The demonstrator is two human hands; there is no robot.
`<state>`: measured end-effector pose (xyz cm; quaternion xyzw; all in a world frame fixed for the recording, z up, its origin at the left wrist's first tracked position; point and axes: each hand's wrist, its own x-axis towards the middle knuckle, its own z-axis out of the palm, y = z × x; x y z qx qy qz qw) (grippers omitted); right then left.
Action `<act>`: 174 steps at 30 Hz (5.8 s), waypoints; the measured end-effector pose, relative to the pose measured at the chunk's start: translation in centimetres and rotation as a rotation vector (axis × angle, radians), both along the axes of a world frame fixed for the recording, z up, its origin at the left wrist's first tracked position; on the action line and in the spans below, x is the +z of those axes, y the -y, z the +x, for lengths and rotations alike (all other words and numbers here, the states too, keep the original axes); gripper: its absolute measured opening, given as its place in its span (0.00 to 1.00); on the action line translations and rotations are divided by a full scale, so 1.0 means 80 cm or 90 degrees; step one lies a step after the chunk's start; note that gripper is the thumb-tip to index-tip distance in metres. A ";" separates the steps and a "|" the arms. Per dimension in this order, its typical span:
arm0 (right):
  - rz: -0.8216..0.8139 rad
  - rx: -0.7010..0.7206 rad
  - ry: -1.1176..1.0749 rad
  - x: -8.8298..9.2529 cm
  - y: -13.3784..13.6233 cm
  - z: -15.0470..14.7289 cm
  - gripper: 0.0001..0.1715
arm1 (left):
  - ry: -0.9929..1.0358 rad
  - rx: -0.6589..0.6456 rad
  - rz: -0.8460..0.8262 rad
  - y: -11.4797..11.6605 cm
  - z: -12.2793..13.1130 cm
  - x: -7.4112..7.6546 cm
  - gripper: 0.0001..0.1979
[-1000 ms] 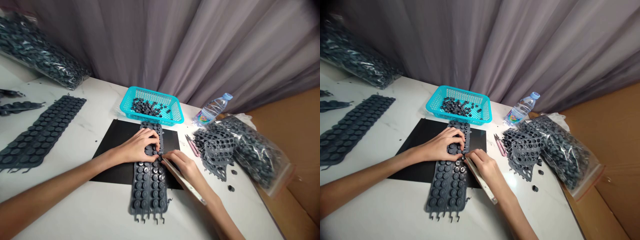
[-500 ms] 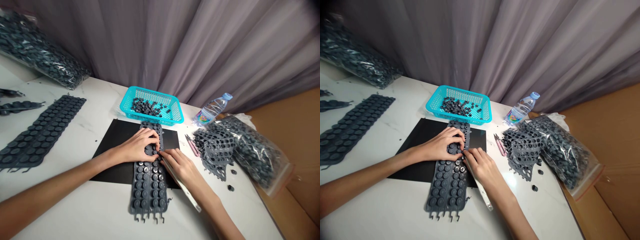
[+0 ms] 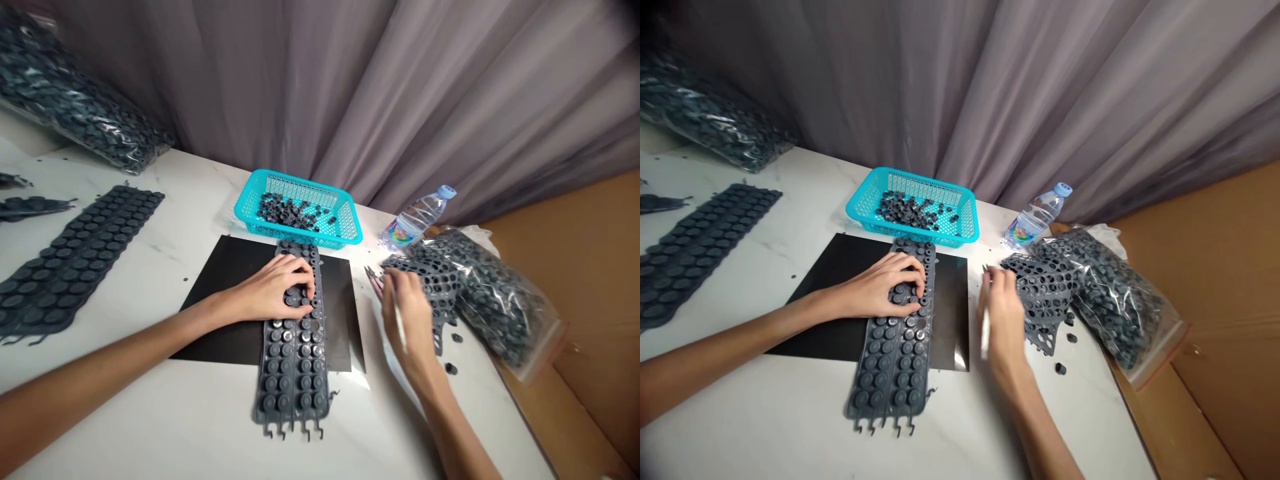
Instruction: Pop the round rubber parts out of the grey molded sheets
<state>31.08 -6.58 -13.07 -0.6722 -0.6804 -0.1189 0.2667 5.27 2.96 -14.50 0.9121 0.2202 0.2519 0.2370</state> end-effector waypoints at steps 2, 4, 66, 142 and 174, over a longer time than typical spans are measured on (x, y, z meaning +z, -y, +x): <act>0.015 -0.061 0.013 0.008 0.001 0.036 0.20 | 0.006 -0.006 -0.001 0.000 0.000 0.000 0.08; 0.012 -0.099 0.020 0.014 0.005 0.065 0.20 | 0.010 -0.011 -0.005 -0.001 0.000 -0.001 0.08; -0.010 -0.063 0.043 0.012 0.030 0.039 0.23 | 0.022 -0.033 -0.002 0.013 0.002 0.003 0.09; -0.228 0.109 -0.264 0.023 0.054 0.013 0.13 | 0.010 0.160 0.092 0.017 -0.005 0.040 0.06; -0.210 0.418 -0.181 0.015 0.051 -0.034 0.03 | -0.041 0.183 -0.024 0.105 0.004 0.018 0.07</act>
